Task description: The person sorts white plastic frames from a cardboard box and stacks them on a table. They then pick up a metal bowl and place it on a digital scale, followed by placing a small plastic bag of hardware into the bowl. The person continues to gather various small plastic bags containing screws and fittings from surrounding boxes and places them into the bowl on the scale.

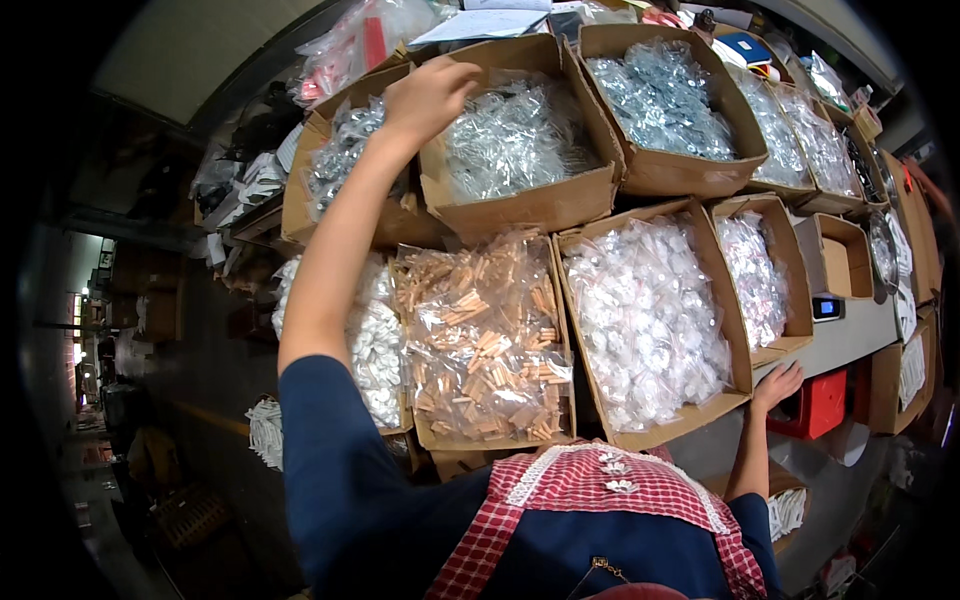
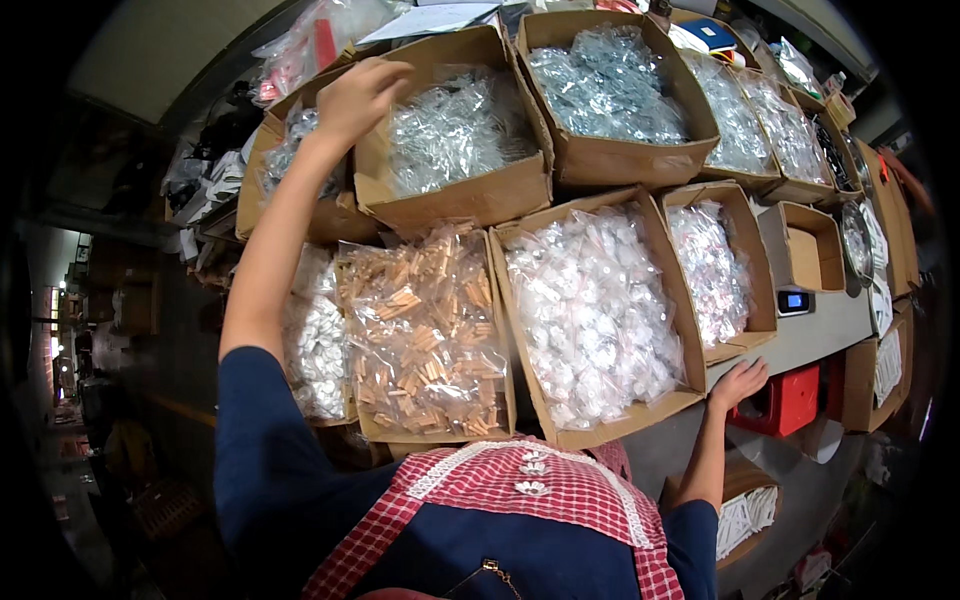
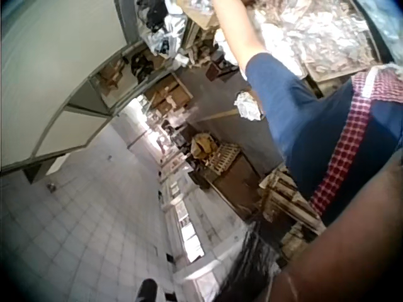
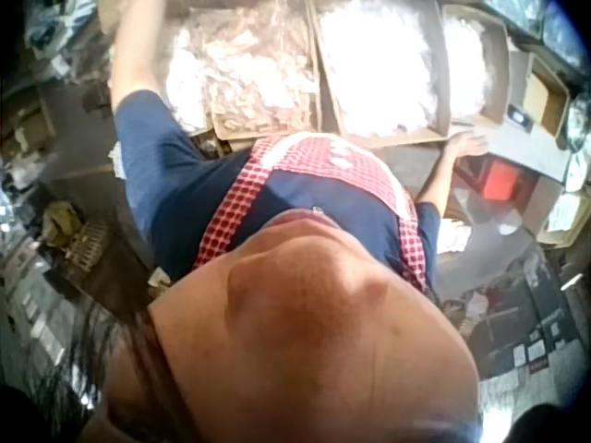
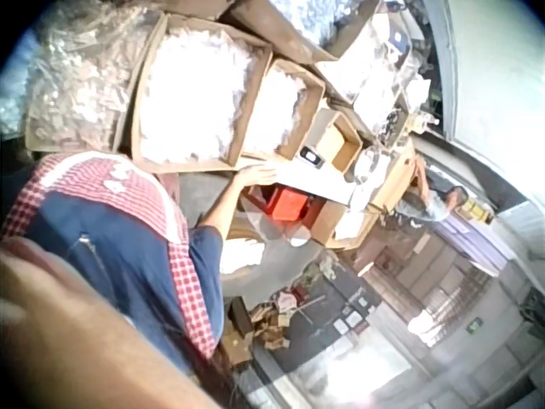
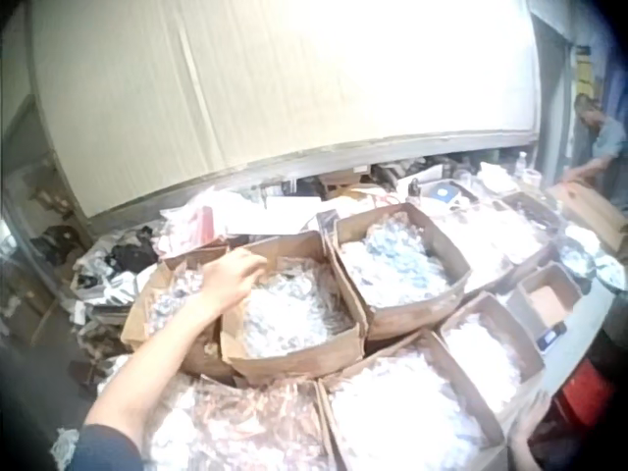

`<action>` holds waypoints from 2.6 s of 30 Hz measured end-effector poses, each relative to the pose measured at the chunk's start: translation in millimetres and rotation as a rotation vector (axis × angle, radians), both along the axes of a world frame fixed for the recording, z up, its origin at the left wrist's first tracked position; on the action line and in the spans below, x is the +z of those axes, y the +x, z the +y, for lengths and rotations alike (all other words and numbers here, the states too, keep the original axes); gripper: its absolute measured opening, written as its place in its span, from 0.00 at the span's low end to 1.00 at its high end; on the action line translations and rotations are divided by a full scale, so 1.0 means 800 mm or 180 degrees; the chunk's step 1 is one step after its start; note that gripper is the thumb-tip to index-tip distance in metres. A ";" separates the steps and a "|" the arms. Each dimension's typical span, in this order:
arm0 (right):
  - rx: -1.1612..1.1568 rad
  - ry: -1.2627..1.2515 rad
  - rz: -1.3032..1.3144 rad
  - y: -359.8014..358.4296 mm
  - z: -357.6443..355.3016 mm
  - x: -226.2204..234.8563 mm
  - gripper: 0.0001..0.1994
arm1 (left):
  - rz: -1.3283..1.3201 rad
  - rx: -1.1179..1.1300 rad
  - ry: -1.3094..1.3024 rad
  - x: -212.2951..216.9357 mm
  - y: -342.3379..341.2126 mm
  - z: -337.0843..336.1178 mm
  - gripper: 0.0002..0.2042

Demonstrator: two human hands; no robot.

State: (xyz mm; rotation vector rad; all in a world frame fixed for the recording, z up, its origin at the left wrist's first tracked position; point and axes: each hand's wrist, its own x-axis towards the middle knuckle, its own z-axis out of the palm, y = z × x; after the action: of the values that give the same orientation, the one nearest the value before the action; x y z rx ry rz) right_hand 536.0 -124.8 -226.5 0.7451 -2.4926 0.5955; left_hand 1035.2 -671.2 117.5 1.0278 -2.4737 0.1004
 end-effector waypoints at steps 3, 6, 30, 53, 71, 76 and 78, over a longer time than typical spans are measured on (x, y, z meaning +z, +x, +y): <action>0.0074 -0.0073 0.0117 -0.004 -0.001 -0.004 0.24 | -0.1700 0.0761 0.0564 -0.054 -0.042 -0.053 0.13; 0.0108 -0.0184 -0.0065 0.004 -0.006 -0.003 0.24 | -0.2138 0.0945 0.1139 -0.108 -0.030 -0.086 0.18; 0.0483 -0.0578 -0.0552 0.031 -0.007 0.045 0.25 | -0.0584 -0.0205 0.0782 -0.048 -0.383 -0.004 0.18; 0.1791 -0.0219 -0.1632 -0.393 0.008 0.127 0.07 | -0.0570 -0.2396 0.2009 -0.144 -0.790 0.340 0.17; 0.1358 -0.0005 -0.1055 -0.387 0.005 0.117 0.10 | 0.1158 0.0229 0.2240 -0.137 -0.765 0.086 0.20; 0.1312 0.0085 -0.1043 -0.388 0.003 0.116 0.11 | 0.0894 -0.0461 0.1054 -0.128 -0.860 0.116 0.21; 0.1340 0.0033 -0.1129 -0.389 0.001 0.119 0.10 | 0.0769 -0.1516 0.1358 -0.143 -0.905 0.116 0.21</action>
State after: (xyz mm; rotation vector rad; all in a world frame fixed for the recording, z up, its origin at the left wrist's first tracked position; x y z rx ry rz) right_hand 224.9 -124.1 -131.4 1.2815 -2.6666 0.9314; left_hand 310.8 -578.7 3.0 0.5278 -2.4865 -0.6831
